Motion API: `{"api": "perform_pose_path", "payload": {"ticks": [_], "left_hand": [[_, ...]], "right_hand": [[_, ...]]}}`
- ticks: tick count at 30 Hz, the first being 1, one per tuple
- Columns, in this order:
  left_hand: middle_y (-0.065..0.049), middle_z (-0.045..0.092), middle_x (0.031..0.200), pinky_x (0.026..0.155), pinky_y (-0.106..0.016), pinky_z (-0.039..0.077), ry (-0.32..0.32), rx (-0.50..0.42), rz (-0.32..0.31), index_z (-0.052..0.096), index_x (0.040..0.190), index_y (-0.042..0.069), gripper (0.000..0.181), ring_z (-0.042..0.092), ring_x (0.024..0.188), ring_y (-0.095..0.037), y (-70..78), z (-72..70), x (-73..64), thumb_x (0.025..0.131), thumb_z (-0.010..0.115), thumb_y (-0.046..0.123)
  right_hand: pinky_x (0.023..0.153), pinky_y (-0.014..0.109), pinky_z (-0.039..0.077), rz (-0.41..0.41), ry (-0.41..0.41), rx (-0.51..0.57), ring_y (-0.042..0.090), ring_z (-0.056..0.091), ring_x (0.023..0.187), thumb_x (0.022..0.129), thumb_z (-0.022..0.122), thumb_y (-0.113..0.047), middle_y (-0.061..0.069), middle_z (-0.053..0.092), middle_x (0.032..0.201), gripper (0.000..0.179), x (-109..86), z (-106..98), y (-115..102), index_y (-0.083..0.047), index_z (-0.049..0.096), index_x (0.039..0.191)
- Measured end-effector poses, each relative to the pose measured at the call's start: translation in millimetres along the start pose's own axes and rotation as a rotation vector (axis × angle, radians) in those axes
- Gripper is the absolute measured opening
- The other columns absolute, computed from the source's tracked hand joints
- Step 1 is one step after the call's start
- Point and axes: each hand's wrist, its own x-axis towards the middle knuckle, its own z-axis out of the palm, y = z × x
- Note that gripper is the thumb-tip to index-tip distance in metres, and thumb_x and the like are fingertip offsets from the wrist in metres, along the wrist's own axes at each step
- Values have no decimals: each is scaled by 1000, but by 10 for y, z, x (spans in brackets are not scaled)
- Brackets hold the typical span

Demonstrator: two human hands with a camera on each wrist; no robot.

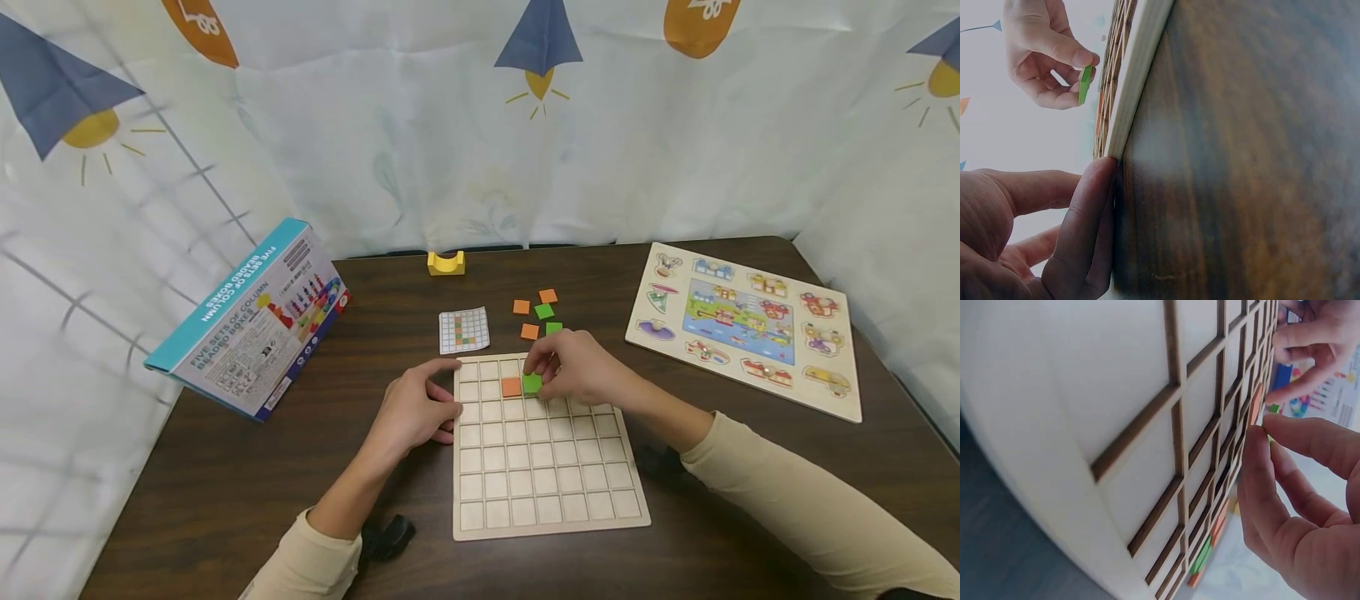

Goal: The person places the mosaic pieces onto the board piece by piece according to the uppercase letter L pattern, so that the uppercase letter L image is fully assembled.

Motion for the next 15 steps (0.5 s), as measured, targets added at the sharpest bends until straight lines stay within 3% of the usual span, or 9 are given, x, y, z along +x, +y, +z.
{"api": "perform_pose_path", "payload": {"ticks": [8, 15], "left_hand": [[-15, 65, 94, 51, -37, 64, -4, 2, -3, 62, 143, 19, 64, 70, 59, -19, 1, -1, 4, 84, 75, -4], [-15, 65, 96, 51, -37, 64, -4, 2, -10, 62, 143, 19, 64, 70, 59, -19, 11, -7, -1, 85, 76, -3]], "right_hand": [[72, 26, 56, 3, -10, 3, 12, 63, 79, 73, 84, 4, 3, 69, 87, 26, -2, 89, -81, -11, 76, 94], [68, 26, 56, -49, -51, -14, 12, 61, 76, 74, 85, 3, 3, 69, 83, 24, -13, 150, -127, -11, 75, 92]]}}
